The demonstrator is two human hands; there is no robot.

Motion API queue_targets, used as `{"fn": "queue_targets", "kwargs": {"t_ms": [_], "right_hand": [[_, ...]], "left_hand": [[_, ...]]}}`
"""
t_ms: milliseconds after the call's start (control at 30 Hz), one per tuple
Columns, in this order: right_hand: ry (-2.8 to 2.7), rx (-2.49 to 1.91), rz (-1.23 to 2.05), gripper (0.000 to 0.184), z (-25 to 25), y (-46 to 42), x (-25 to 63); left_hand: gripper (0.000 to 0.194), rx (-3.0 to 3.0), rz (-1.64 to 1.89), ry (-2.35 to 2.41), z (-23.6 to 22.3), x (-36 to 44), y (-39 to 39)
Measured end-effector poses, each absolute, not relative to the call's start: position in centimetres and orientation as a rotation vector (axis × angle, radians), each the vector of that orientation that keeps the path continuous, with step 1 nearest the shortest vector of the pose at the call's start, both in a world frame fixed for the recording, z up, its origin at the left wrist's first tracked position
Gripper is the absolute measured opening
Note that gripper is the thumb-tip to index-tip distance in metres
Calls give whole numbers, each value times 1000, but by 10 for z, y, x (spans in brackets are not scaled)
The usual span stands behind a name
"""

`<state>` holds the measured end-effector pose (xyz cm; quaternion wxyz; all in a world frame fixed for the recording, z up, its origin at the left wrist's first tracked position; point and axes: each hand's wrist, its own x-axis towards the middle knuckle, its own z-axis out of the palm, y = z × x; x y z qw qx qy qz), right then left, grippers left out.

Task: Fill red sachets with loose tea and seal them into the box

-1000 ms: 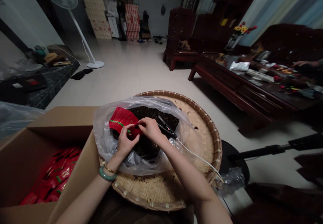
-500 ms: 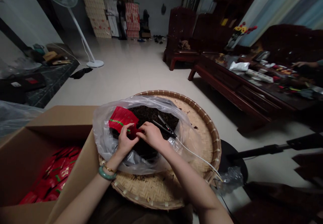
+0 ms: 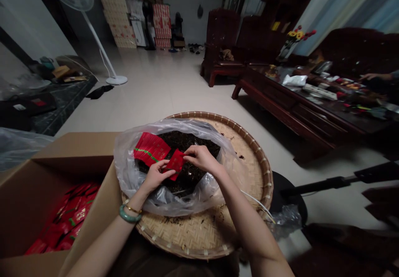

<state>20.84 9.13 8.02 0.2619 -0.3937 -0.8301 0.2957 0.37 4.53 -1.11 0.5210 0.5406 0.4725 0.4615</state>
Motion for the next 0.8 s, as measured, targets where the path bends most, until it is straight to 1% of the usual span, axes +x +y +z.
{"fn": "queue_targets", "kwargs": {"t_ms": [67,133,267,333,433,567,600,700,733,800], "right_hand": [[-2305,-1007,780,8,80,90,206],[-2376,-934,766,7,82,86,202],[-2443,-853,735,11,92,75,195],[-2401,-844,741,13,99,72,197],[-2307,-887,727,14,113,68,205],[-2350,-971,629,9,125,62,213],[-2373,-957,601,11,124,60,212],[-2408,-900,585,29,111,54,203],[-2410,-901,605,29,104,53,198],[-2366,-942,646,17,90,54,190]], "left_hand": [[46,1298,1084,1093,-7,5,44],[47,1337,1054,1082,-4,5,42],[27,1484,1018,1168,-3,6,40],[27,1538,1023,1195,-5,6,40],[33,1597,1072,1210,-8,5,40],[26,1637,1166,1202,-11,4,41],[25,1649,1191,1196,-12,4,41],[24,1688,1234,1191,-11,3,40],[24,1689,1234,1195,-10,3,40],[27,1668,1208,1209,-8,4,39]]}}
